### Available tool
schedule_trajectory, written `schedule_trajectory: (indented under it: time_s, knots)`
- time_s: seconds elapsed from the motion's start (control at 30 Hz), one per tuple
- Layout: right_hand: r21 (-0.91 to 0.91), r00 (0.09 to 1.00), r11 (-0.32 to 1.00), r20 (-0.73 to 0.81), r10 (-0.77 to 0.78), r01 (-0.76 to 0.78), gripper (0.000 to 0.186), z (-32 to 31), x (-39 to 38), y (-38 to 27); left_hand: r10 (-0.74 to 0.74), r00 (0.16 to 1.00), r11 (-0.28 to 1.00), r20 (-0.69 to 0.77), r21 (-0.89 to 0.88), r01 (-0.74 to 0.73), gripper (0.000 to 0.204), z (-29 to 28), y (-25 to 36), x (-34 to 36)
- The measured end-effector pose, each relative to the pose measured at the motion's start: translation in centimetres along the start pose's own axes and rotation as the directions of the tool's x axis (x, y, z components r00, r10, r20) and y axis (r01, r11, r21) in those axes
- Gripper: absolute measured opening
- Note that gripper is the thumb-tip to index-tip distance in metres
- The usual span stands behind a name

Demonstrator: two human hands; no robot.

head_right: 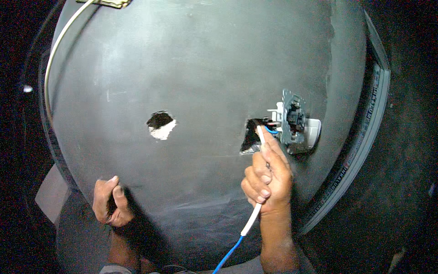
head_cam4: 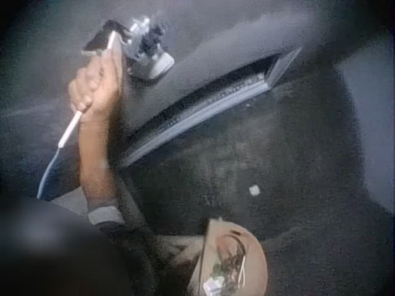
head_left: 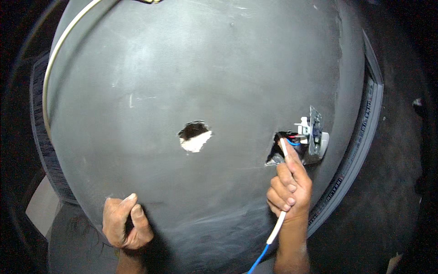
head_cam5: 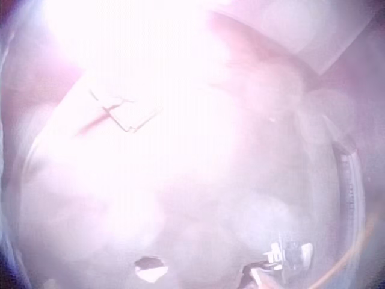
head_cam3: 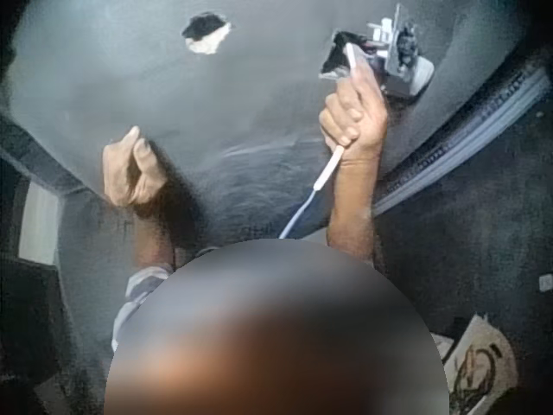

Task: The person strips the outer sheath of a white electrical cable and feeds it through a wall hole into a switch box. They use a metal rod to pull the cable through, then strip the inner blue conductor and insert it into the switch terminal.

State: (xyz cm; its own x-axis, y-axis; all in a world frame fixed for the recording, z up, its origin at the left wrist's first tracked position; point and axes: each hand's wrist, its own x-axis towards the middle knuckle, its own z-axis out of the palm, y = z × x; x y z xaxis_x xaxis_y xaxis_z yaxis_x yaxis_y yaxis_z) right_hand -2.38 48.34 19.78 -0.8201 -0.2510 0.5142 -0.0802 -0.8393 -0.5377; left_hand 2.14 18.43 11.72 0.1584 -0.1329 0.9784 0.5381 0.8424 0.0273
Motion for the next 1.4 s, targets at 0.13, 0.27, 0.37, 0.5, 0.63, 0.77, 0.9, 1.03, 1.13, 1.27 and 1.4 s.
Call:
schedule_trajectory:
  time_s: [0.13, 0.27, 0.37, 0.5, 0.63, 0.77, 0.9, 1.03, 1.13, 1.27, 1.4]
  knots:
    - [0.018, 0.998, 0.998, 0.032, 0.062, -0.063, 0.043, 0.2, 0.4, -0.3, 0.039, 0.998, 0.999, -0.058, -0.010, -0.040, 0.015, 0.4, -0.4, 0.2]
    - [-0.058, 0.998, 0.996, -0.011, 0.069, -0.070, 0.043, 0.3, 0.5, -0.7, -0.002, 0.997, 1.000, -0.072, 0.017, 0.003, 0.015, 0.6, -0.2, 0.3]
    - [-0.219, 0.998, 0.975, -0.055, 0.036, -0.047, 0.044, 1.1, 0.3, -0.9, -0.001, 0.997, 1.000, -0.071, 0.001, 0.002, 0.016, 0.1, -0.1, 0.6]
    - [-0.373, 0.992, 0.927, -0.104, -0.068, 0.025, 0.040, 2.7, -0.6, -0.5, 0.054, 0.998, 0.998, -0.029, 0.015, -0.054, 0.015, 0.1, 0.5, 2.0]
    - [-0.517, 0.942, 0.827, -0.108, -0.319, 0.221, 0.028, 2.7, -2.0, 2.0, -0.001, 1.000, 0.994, -0.028, -0.113, -0.002, 0.015, 1.9, 4.0, 4.1]
    - [-0.624, 0.928, 0.723, 0.009, -0.373, 0.296, 0.029, -0.1, -1.7, 2.2, 0.006, 0.937, 0.844, 0.350, -0.504, 0.183, 0.045, 7.0, 10.4, 6.5]
    - [-0.836, 0.775, 0.303, 0.208, -0.597, 0.458, 0.036, -3.5, 0.4, 0.5, 0.042, 0.927, 0.824, 0.372, -0.538, 0.179, 0.057, 13.1, 14.2, 9.8]
    - [-0.818, 0.782, 0.296, 0.267, -0.564, 0.493, 0.036, -4.6, 0.8, -0.3, 0.083, 0.920, 0.863, 0.383, -0.489, 0.126, 0.055, 15.2, 17.3, 10.8]
    - [-0.829, 0.781, 0.272, 0.276, -0.560, 0.488, 0.036, -4.4, 0.8, -0.4, 0.122, 0.894, 0.911, 0.431, -0.405, 0.071, 0.051, 15.8, 17.8, 11.1]
    - [-0.839, 0.779, 0.253, 0.277, -0.562, 0.481, 0.037, -3.9, 1.0, -0.5, 0.152, 0.867, 0.922, 0.475, -0.384, 0.049, 0.044, 16.0, 18.2, 11.5]
    - [-0.844, 0.781, 0.241, 0.283, -0.557, 0.478, 0.037, -3.7, 1.1, -0.4, 0.095, 0.872, 0.907, 0.481, -0.403, 0.123, 0.040, 15.8, 18.4, 11.7]
